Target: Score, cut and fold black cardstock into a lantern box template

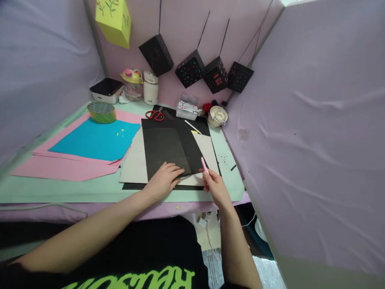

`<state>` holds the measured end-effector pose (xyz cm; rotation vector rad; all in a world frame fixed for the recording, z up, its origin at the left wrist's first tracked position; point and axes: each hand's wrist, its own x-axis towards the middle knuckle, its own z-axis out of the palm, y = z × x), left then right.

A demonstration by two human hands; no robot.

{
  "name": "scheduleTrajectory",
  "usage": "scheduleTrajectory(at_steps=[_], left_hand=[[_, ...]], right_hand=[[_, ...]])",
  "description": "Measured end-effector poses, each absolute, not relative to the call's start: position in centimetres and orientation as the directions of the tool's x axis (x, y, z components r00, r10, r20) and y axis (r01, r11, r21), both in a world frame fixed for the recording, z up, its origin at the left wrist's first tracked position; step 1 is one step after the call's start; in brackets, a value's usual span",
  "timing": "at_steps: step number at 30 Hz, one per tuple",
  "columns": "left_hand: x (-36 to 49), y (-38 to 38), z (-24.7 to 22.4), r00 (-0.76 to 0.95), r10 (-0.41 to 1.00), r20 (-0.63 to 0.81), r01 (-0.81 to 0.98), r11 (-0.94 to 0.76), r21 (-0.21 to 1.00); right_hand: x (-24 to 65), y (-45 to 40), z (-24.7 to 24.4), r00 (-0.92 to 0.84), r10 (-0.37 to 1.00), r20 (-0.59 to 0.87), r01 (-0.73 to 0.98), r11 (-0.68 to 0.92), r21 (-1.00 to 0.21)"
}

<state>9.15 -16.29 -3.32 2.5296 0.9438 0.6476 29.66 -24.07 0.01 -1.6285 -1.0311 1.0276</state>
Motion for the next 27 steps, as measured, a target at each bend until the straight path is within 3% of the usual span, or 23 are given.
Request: scheduleTrajectory(at_steps=[6,12,20,27], left_hand=[[9.1,-16.7,-3.1,0.727,0.626,0.28,0.471,-0.753,0.46],[9.1,-16.3,-3.6,0.721,0.634,0.281,0.485,-0.75,0.449],[9.2,-16.3,-4.1,0.72,0.633,0.285,0.487,-0.754,0.441],[9.0,-16.2,-3.9,0.745,0.619,0.249,0.494,-0.763,0.418]], right_hand=[[30.9,-28.5,-0.9,0.3,0.925,-0.233,0.314,-0.326,-0.892],[30.6,-31.3,-1.7,0.22,0.974,-0.051,0.594,-0.176,-0.785],[28.7,-30.8,-1.9,0.098,0.995,-0.007,0.6,-0.065,-0.797],[28.0,-28.9,-3.0,0.136,0.988,0.069,0.757,-0.059,-0.651]])
